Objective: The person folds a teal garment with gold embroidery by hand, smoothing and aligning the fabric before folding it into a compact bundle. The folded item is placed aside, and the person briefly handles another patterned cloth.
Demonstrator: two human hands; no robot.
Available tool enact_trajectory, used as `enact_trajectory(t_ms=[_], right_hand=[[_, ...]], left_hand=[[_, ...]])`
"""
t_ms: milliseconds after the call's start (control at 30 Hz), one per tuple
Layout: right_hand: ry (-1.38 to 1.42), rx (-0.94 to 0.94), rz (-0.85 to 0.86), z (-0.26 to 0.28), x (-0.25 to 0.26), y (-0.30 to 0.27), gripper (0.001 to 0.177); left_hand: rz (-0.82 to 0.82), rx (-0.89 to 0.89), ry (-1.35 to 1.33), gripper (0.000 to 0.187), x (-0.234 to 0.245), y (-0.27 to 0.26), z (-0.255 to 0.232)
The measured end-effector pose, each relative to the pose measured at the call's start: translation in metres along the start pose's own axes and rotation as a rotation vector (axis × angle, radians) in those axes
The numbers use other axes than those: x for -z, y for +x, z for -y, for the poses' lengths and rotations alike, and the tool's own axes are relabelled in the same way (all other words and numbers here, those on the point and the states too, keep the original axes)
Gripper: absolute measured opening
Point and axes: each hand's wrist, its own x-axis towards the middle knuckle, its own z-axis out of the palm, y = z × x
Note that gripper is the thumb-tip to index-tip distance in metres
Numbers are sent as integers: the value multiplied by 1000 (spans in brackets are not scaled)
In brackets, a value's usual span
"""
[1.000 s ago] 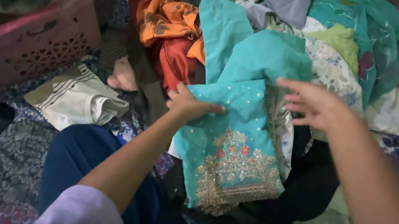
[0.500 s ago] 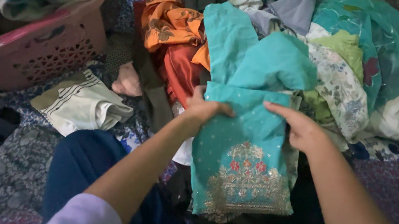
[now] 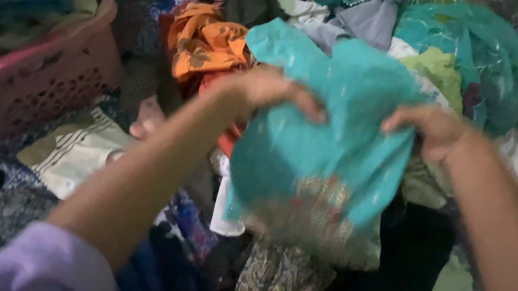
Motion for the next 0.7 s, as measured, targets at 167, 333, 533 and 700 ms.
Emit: enact_trajectory(t_ms=[167, 333, 533, 700], right_hand=[[-159, 266, -961, 107, 13, 36, 68], [-407, 56, -920, 76, -7, 42, 64], [-523, -51, -662, 3, 2, 55, 67], [-633, 181, -475, -22, 13, 73, 95]], left_hand=[[-971, 419, 374, 136, 79, 62, -51], [-1082, 11, 200, 126, 62, 93, -15], [-553, 240, -56, 69, 21, 122, 38], [-812, 222, -280, 95, 6, 156, 52]])
